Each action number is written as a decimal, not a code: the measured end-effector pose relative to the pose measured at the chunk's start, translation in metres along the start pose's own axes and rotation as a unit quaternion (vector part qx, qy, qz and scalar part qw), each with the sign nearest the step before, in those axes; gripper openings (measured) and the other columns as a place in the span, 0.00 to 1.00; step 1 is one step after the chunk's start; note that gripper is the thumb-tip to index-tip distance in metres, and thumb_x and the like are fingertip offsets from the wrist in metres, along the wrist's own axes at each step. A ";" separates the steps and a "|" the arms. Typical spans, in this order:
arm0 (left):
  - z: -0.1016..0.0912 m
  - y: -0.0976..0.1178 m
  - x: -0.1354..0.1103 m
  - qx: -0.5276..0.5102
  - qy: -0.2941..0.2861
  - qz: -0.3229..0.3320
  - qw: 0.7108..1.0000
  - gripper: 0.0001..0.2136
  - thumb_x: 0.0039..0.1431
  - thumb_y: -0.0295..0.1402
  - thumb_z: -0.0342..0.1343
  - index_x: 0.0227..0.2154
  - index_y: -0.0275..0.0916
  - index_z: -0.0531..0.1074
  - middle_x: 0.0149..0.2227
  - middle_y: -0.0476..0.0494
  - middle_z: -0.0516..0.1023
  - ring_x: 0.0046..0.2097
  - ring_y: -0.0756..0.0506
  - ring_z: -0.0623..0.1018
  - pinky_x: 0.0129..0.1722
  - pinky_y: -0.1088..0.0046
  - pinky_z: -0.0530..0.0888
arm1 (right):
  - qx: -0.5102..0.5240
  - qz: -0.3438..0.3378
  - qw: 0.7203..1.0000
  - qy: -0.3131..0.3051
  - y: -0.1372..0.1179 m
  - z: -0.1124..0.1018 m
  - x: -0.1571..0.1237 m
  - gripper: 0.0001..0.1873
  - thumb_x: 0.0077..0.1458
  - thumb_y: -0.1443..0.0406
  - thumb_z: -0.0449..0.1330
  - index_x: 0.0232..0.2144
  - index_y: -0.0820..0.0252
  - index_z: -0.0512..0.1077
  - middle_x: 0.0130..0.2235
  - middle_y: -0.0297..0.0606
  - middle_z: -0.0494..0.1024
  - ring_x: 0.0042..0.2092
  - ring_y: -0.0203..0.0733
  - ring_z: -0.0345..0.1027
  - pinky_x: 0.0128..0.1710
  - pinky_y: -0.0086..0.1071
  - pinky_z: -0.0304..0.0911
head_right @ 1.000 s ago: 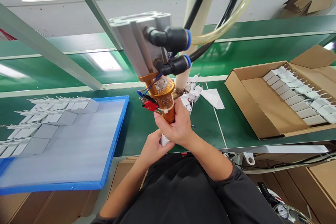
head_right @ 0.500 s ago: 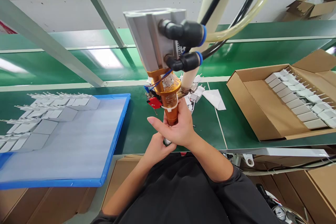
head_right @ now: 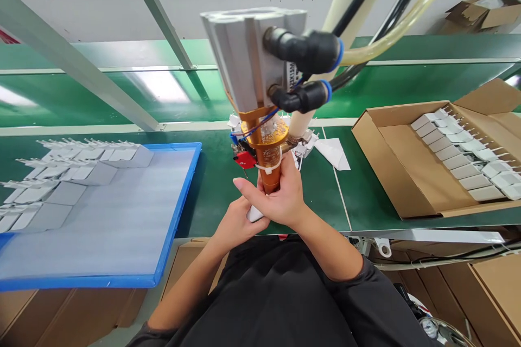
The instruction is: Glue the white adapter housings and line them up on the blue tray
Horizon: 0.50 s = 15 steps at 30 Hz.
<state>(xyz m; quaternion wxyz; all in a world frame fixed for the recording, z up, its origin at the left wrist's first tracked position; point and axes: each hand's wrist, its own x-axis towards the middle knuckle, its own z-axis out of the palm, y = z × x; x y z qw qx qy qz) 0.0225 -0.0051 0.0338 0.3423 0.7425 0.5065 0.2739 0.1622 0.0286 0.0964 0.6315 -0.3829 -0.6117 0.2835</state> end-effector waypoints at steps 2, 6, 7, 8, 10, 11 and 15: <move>-0.006 0.002 0.001 0.008 -0.014 0.009 1.000 0.15 0.54 0.32 0.60 0.46 0.40 0.76 0.39 0.44 0.81 0.39 0.42 0.79 0.39 0.67 0.75 | -0.003 -0.004 1.000 0.005 0.001 0.001 0.000 0.21 0.51 0.59 0.69 0.40 0.51 0.61 0.20 0.23 0.65 0.35 0.46 0.75 0.37 0.42 0.73; -0.011 0.007 0.004 0.030 -0.025 0.029 0.999 0.13 0.54 0.31 0.59 0.44 0.40 0.76 0.36 0.45 0.80 0.37 0.43 0.78 0.37 0.69 0.74 | 0.002 -0.006 1.000 0.005 0.002 0.001 0.000 0.20 0.51 0.61 0.69 0.40 0.51 0.62 0.22 0.24 0.67 0.33 0.43 0.74 0.38 0.42 0.73; -0.012 0.009 0.005 0.034 -0.025 0.032 0.999 0.13 0.54 0.31 0.59 0.44 0.40 0.76 0.35 0.45 0.80 0.36 0.43 0.78 0.37 0.69 0.74 | 0.003 -0.004 1.000 0.002 0.002 0.001 0.000 0.18 0.52 0.62 0.68 0.41 0.52 0.63 0.23 0.24 0.68 0.31 0.42 0.73 0.37 0.41 0.73; -0.012 0.010 0.005 0.036 -0.024 0.034 0.998 0.13 0.54 0.32 0.59 0.44 0.40 0.76 0.35 0.45 0.80 0.36 0.43 0.78 0.37 0.69 0.74 | 0.001 -0.001 1.000 -0.002 0.003 0.000 0.001 0.17 0.54 0.62 0.66 0.41 0.52 0.63 0.24 0.25 0.69 0.30 0.40 0.71 0.36 0.40 0.73; -0.013 0.012 0.006 0.036 -0.026 0.036 0.998 0.14 0.54 0.32 0.59 0.44 0.40 0.76 0.36 0.45 0.80 0.36 0.43 0.78 0.38 0.69 0.74 | -0.003 0.001 1.000 -0.007 0.003 -0.001 0.001 0.14 0.56 0.63 0.63 0.43 0.52 0.64 0.29 0.29 0.72 0.30 0.38 0.70 0.34 0.38 0.71; -0.013 0.012 0.006 0.036 -0.029 0.035 0.998 0.14 0.55 0.33 0.59 0.44 0.40 0.76 0.36 0.45 0.80 0.36 0.43 0.78 0.38 0.69 0.74 | -0.003 0.000 1.000 -0.009 0.003 -0.002 0.001 0.14 0.56 0.64 0.62 0.43 0.52 0.64 0.30 0.30 0.73 0.30 0.38 0.70 0.33 0.37 0.71; -0.013 0.012 0.007 0.039 -0.045 0.032 0.998 0.14 0.54 0.32 0.58 0.45 0.39 0.76 0.36 0.44 0.80 0.37 0.42 0.79 0.37 0.68 0.74 | 0.021 -0.006 1.000 -0.012 0.002 0.000 0.000 0.17 0.53 0.65 0.65 0.42 0.52 0.63 0.22 0.22 0.66 0.24 0.36 0.66 0.34 0.39 0.72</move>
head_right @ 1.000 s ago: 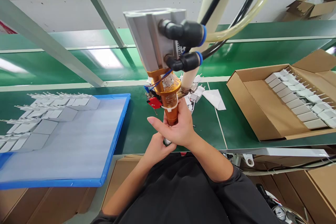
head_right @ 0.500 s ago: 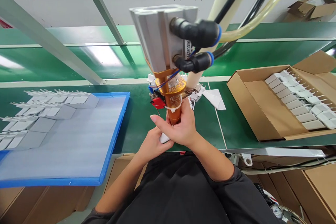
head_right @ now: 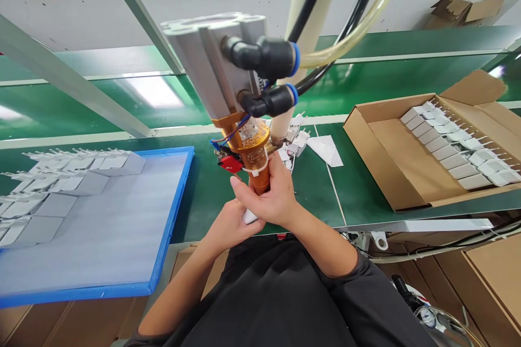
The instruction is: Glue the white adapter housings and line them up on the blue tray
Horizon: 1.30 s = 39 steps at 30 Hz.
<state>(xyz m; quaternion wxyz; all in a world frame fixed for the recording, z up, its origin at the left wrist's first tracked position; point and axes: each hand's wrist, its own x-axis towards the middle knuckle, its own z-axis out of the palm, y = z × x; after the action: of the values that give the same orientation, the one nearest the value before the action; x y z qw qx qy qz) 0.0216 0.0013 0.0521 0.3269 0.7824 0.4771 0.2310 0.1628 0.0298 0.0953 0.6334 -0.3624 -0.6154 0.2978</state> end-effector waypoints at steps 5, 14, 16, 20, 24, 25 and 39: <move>0.003 -0.003 -0.001 -0.021 -0.014 -0.011 1.000 0.15 0.55 0.33 0.58 0.45 0.38 0.76 0.37 0.42 0.81 0.38 0.40 0.80 0.37 0.68 0.75 | 0.009 -0.004 1.000 0.004 -0.002 0.001 0.000 0.20 0.52 0.63 0.68 0.40 0.51 0.61 0.19 0.21 0.65 0.34 0.46 0.77 0.39 0.44 0.74; 0.016 -0.010 -0.005 -0.100 0.011 -0.033 0.994 0.16 0.53 0.31 0.57 0.46 0.37 0.76 0.42 0.41 0.82 0.43 0.39 0.80 0.45 0.63 0.77 | -0.002 -0.010 1.000 0.006 -0.004 0.002 0.001 0.20 0.52 0.59 0.69 0.40 0.50 0.61 0.18 0.22 0.65 0.37 0.49 0.78 0.41 0.46 0.74; 0.021 -0.011 -0.006 -0.138 0.027 -0.036 0.989 0.17 0.53 0.30 0.58 0.47 0.37 0.76 0.46 0.41 0.82 0.46 0.39 0.80 0.48 0.62 0.77 | 0.000 -0.002 1.000 0.002 -0.004 0.002 0.001 0.20 0.52 0.58 0.69 0.40 0.51 0.61 0.18 0.21 0.64 0.31 0.46 0.76 0.39 0.46 0.74; 0.036 -0.011 -0.004 -0.195 0.063 -0.039 0.978 0.18 0.53 0.30 0.60 0.49 0.36 0.74 0.48 0.40 0.82 0.50 0.38 0.80 0.50 0.63 0.77 | 0.007 -0.003 1.000 -0.002 -0.004 0.004 0.000 0.21 0.53 0.58 0.69 0.42 0.51 0.61 0.19 0.21 0.64 0.27 0.42 0.72 0.38 0.45 0.75; 0.055 -0.011 0.000 -0.226 0.104 -0.023 0.968 0.20 0.52 0.29 0.62 0.50 0.36 0.73 0.47 0.40 0.82 0.50 0.39 0.81 0.51 0.64 0.77 | 0.000 -0.020 1.000 0.022 -0.006 0.007 0.001 0.21 0.51 0.59 0.69 0.40 0.51 0.62 0.24 0.26 0.68 0.40 0.47 0.76 0.42 0.46 0.74; 0.060 -0.012 0.001 -0.235 0.114 -0.021 0.965 0.21 0.52 0.29 0.62 0.51 0.37 0.72 0.47 0.40 0.82 0.49 0.39 0.81 0.51 0.64 0.78 | -0.003 -0.020 1.000 0.024 -0.007 0.007 0.001 0.20 0.50 0.60 0.69 0.40 0.51 0.62 0.25 0.27 0.68 0.41 0.48 0.76 0.43 0.46 0.74; 0.080 -0.006 0.011 -0.201 0.141 -0.064 0.967 0.17 0.53 0.36 0.65 0.43 0.37 0.70 0.40 0.38 0.81 0.43 0.36 0.82 0.43 0.61 0.80 | -0.020 0.011 1.000 0.015 -0.010 0.003 -0.002 0.12 0.54 0.63 0.63 0.39 0.53 0.65 0.33 0.32 0.72 0.27 0.35 0.64 0.29 0.35 0.67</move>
<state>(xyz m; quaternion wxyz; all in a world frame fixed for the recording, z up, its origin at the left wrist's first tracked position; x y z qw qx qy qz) 0.0766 -0.0098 -0.0058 0.4214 0.6281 0.5110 0.4084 0.1588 0.0233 0.1025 0.6316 -0.3862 -0.6079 0.2870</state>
